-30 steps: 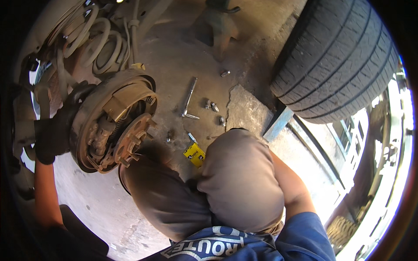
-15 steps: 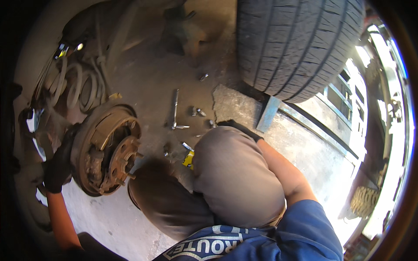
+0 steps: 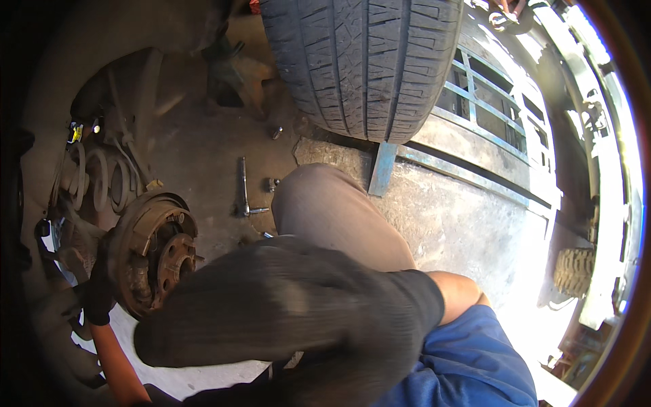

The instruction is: The person removes bolts from a car's brake caliper using a wrench, detaches the caliper, and installs a new one. They then apply grease to the new caliper's mounting points and secure it to the brake assembly.

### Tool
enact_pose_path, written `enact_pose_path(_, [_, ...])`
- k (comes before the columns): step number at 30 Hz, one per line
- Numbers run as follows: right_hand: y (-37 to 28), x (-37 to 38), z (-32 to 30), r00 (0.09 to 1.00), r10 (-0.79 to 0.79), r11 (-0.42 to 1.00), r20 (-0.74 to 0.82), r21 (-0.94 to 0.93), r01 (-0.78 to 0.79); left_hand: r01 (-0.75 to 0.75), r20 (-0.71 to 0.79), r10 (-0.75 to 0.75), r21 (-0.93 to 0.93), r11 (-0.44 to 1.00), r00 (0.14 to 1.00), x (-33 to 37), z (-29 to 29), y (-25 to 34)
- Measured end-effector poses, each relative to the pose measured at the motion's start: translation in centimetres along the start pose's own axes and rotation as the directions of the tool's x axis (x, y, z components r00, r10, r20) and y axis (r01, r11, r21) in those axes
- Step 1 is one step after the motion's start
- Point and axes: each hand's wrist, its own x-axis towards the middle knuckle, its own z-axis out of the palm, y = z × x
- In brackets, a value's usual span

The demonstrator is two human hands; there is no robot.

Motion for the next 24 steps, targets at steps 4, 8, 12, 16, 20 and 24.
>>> enact_pose_path(4, [-1.2,1.3,-1.7,0.933,0.109,0.974,0.342,0.15,-0.169,0.026,0.02,-0.025,-0.037,0.999,0.999,-0.2,-0.5,0.1])
enact_pose_path(8, [-3.3,1.7,-0.6,0.94,0.271,0.938,0.206,0.164,-0.306,0.05,0.058,-0.045,-0.084,0.995,0.997,0.5,-0.6,0.1])
enact_pose_path(12, [-3.9,1.9,2.3,0.983,0.156,0.984,-0.096,0.1,-0.146,0.081,0.104,-0.067,-0.136,0.987,0.992,0.8,-0.7,-0.1])
enact_pose_path(16, [-1.6,2.8,-0.7,0.973,-0.129,0.99,0.19,0.086,0.114,0.111,0.149,-0.082,-0.196,0.974,0.985,1.0,-1.0,-0.6])
enact_pose_path(20, [-4.0,2.2,-5.8,0.892,0.398,0.917,0.216,-0.096,-0.386,0.144,0.19,-0.1,-0.237,0.961,0.977,0.8,-0.9,-1.0])
enact_pose_path(24, [-5.4,0.9,-8.9,0.59,0.757,0.653,-0.279,0.295,-0.698,0.14,0.208,-0.082,-0.286,0.948,0.975,0.5,-0.7,-1.9])
